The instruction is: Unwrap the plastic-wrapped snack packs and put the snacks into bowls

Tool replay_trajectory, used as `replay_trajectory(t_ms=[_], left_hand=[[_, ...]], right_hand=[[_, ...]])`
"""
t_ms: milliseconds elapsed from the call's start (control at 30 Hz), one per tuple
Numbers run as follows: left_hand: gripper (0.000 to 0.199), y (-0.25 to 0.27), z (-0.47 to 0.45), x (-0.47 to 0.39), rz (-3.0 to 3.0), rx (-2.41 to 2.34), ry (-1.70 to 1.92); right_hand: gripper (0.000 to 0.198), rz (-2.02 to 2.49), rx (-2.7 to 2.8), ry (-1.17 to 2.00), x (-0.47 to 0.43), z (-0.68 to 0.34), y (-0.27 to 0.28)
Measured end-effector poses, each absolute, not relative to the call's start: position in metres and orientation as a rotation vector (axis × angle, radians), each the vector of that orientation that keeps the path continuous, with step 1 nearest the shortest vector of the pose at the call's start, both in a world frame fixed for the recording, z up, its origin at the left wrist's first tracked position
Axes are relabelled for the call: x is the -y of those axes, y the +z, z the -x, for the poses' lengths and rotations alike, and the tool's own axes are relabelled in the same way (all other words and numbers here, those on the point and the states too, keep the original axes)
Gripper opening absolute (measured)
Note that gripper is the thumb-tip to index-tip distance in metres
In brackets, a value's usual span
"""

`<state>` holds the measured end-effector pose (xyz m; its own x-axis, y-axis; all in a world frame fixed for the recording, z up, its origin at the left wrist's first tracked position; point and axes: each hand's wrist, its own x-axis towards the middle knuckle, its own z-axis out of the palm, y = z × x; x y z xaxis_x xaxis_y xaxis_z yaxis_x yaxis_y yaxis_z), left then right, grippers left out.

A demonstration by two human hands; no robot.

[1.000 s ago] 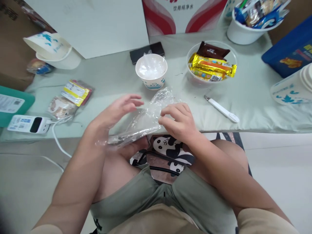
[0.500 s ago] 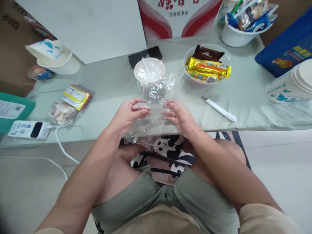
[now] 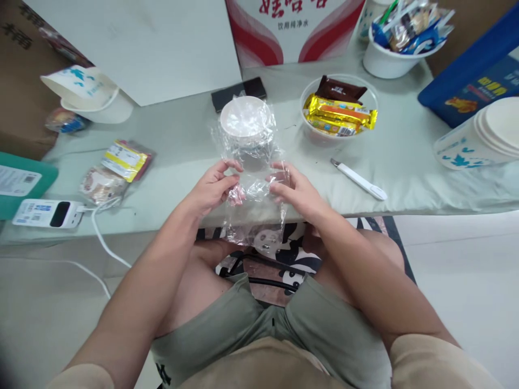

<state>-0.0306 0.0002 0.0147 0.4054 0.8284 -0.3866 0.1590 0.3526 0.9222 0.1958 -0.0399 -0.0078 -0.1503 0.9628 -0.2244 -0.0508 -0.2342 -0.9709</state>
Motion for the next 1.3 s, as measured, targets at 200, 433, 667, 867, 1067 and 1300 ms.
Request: replay_trajectory(t_ms=[200, 433, 667, 867, 1067, 1300], left_hand=[[0.007, 0.008, 0.028, -0.007, -1.229, -1.064, 0.555], [0.004, 0.011, 0.025, -0.021, -1.223, -1.053, 0.575], [0.013, 0.005, 0.034, -0.023, -1.284, -1.124, 0.688], [0.037, -0.003, 0.029, -0.024, -1.194, -1.097, 0.818], [0.064, -0.003, 0.019, -0.018, -1.128, -1.009, 0.833], [0.05, 0.003, 0.016, -0.013, -1.064, -0.969, 0.595]], right_hand=[[0.033, 1.357, 1.253, 1.672, 0.035, -0.197, -0.005], [0.033, 1.315, 1.241, 1.481, 0.032, -0.201, -0.003], [0.014, 1.253, 1.36, 1.289, 0.028, -0.208, -0.005], [0.043, 1.299, 1.332, 1.178, 0.028, -0.203, -0.011], [0.013, 1.333, 1.576, 0.869, 0.033, -0.198, -0.009], [0.063, 1.285, 1.441, 0.837, 0.026, -0.202, -0.039]])
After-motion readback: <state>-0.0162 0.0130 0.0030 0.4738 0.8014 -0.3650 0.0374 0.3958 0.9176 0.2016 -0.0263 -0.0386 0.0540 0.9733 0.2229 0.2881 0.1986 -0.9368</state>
